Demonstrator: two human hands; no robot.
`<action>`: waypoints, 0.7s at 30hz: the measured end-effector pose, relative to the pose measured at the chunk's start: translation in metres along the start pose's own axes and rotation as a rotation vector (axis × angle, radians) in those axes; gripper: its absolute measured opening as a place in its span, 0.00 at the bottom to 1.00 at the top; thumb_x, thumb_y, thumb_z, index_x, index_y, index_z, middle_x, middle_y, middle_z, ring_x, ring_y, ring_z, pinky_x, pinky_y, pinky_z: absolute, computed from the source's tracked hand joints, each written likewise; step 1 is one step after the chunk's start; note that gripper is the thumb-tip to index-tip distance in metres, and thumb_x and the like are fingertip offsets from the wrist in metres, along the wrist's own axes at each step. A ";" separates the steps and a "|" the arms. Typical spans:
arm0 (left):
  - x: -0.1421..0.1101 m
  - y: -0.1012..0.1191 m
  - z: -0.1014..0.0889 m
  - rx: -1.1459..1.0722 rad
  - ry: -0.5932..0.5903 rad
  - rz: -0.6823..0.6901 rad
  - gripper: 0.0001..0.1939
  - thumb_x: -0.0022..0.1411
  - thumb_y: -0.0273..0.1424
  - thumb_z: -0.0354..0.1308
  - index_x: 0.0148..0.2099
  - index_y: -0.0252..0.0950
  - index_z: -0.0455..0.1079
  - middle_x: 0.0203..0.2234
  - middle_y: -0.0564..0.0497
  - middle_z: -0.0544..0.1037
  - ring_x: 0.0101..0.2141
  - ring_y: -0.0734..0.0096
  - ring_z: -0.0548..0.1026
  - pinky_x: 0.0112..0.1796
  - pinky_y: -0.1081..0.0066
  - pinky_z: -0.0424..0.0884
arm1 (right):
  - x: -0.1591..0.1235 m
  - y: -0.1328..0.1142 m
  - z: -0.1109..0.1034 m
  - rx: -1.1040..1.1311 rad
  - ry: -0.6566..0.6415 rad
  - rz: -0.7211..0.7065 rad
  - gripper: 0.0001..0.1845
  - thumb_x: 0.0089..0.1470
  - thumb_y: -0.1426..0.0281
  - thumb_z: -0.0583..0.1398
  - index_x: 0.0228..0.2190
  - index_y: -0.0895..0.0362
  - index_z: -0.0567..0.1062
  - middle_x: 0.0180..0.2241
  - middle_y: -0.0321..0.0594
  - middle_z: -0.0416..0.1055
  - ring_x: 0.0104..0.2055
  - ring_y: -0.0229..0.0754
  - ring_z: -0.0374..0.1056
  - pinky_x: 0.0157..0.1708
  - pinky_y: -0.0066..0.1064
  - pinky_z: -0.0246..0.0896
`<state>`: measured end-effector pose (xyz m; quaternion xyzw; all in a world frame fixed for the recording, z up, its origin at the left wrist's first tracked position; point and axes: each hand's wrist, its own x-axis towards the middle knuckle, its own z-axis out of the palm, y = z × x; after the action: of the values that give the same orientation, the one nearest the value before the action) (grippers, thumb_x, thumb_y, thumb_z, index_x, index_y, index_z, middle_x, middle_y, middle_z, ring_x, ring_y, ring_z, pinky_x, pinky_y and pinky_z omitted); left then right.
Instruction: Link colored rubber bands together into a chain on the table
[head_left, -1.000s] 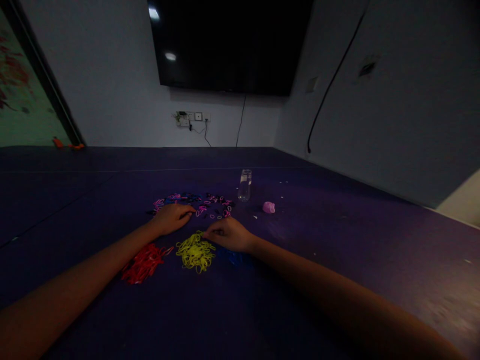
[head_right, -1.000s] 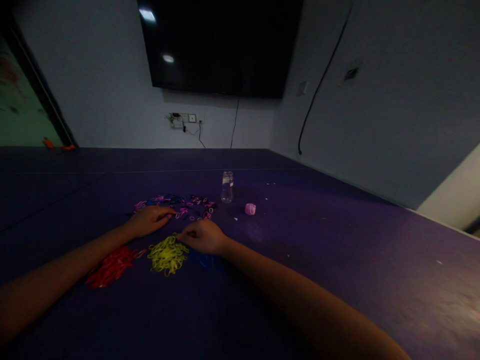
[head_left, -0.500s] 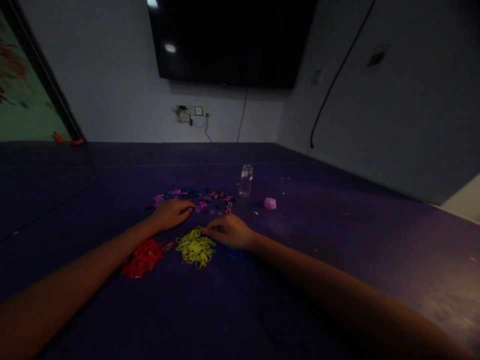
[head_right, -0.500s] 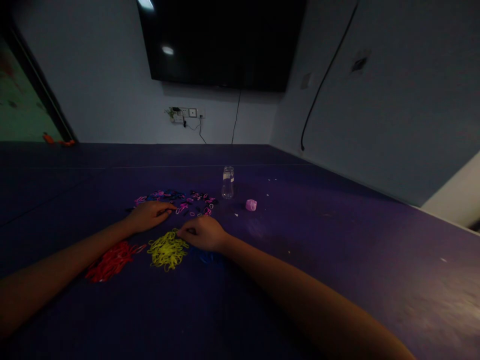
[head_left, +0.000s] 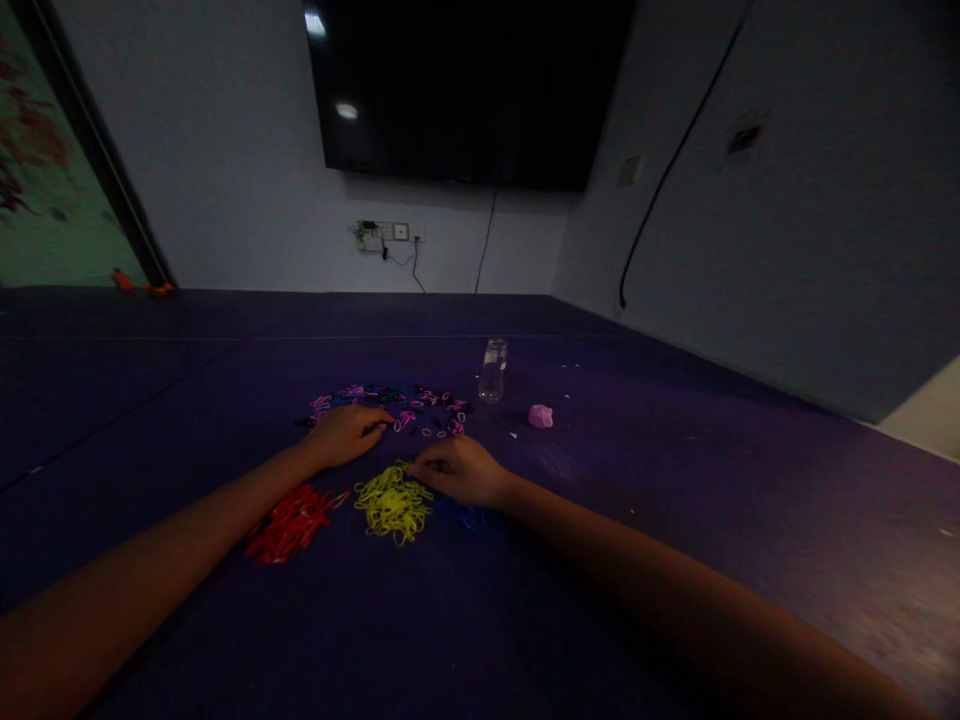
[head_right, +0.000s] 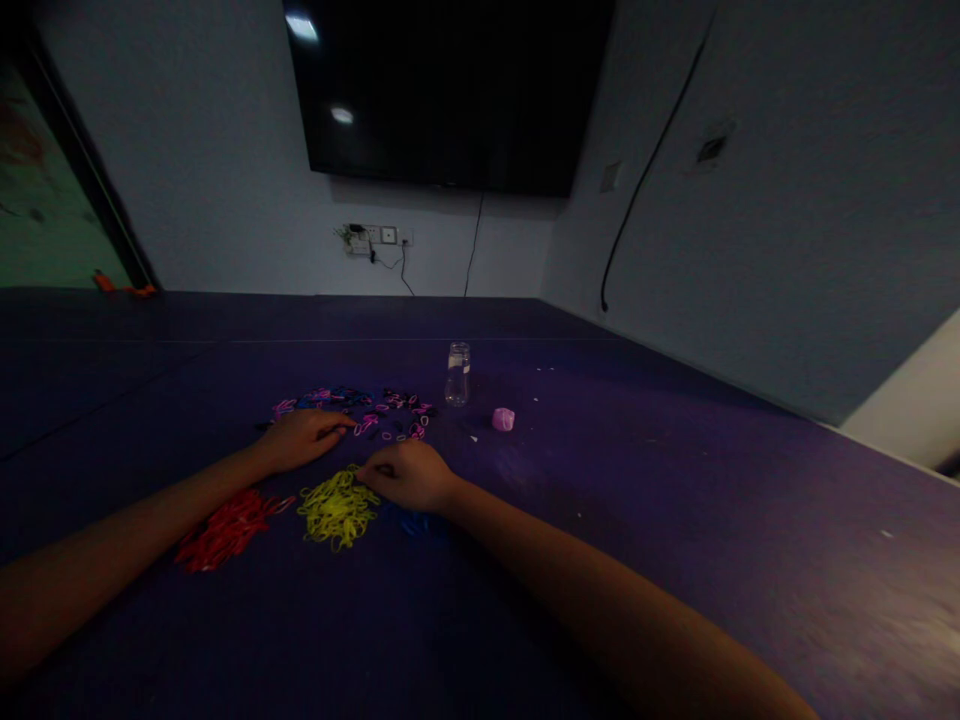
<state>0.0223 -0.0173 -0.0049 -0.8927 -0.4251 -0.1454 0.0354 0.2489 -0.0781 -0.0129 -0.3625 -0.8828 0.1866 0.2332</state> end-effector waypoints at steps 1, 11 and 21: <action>0.000 0.000 0.000 0.001 0.001 -0.001 0.18 0.61 0.32 0.46 0.48 0.41 0.73 0.39 0.52 0.80 0.38 0.67 0.76 0.42 0.69 0.70 | 0.000 0.000 0.000 0.000 0.002 0.000 0.14 0.58 0.64 0.57 0.30 0.58 0.79 0.20 0.32 0.67 0.21 0.29 0.57 0.22 0.23 0.44; 0.000 0.002 -0.002 -0.007 -0.011 -0.006 0.18 0.61 0.30 0.46 0.48 0.40 0.73 0.40 0.51 0.80 0.40 0.66 0.76 0.40 0.69 0.69 | 0.000 -0.003 -0.002 0.000 0.005 -0.004 0.13 0.57 0.65 0.57 0.31 0.59 0.79 0.21 0.32 0.68 0.22 0.29 0.58 0.23 0.23 0.46; 0.000 -0.001 0.000 0.004 0.000 0.007 0.17 0.61 0.31 0.46 0.47 0.39 0.73 0.40 0.51 0.80 0.39 0.67 0.76 0.41 0.69 0.69 | 0.000 -0.001 -0.001 -0.002 -0.004 -0.007 0.14 0.58 0.64 0.57 0.30 0.59 0.78 0.21 0.32 0.68 0.21 0.29 0.57 0.23 0.23 0.46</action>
<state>0.0221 -0.0166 -0.0052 -0.8942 -0.4221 -0.1443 0.0376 0.2485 -0.0788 -0.0112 -0.3594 -0.8846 0.1856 0.2319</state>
